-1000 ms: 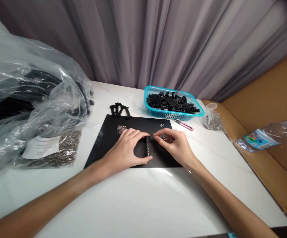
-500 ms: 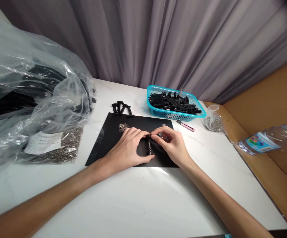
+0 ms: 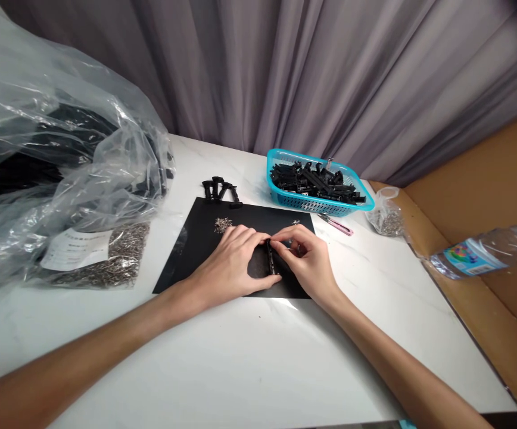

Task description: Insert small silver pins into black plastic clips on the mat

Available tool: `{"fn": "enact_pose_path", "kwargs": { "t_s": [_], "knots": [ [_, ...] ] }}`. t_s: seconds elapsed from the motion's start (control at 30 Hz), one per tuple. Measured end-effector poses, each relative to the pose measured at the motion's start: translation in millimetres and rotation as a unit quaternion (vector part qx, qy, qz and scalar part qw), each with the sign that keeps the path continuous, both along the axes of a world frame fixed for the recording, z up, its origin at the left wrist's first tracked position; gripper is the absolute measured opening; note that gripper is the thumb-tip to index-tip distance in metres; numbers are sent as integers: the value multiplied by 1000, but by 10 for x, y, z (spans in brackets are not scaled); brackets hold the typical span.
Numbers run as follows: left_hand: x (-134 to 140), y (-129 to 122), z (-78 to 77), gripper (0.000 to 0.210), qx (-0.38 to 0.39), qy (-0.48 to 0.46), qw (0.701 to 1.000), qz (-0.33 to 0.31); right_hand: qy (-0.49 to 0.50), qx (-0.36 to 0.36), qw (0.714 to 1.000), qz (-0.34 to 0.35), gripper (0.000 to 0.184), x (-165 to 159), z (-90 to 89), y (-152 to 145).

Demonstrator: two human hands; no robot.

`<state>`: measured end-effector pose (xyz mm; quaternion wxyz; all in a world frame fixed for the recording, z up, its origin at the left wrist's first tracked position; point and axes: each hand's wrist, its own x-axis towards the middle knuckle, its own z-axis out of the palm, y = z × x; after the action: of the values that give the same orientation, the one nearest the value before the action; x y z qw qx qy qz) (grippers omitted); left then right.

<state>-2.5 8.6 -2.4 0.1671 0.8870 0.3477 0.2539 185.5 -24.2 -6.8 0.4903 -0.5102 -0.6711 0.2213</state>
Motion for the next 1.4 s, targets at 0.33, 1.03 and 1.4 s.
{"fn": "enact_pose_path", "kwargs": {
  "t_s": [0.33,1.03,1.4],
  "knots": [
    [16,7,13,49,1,-1,1000,-1,-88,38,994,-48,9,-59,-32,-56],
    [13,19,-18,53,20,7,1000,-6,-78,19,993,-92,9,-87,5,-89],
    [49,4,-19,48,31,19,999,-18,-90,18,990,-107,11,-111,44,-85]
  ]
}}
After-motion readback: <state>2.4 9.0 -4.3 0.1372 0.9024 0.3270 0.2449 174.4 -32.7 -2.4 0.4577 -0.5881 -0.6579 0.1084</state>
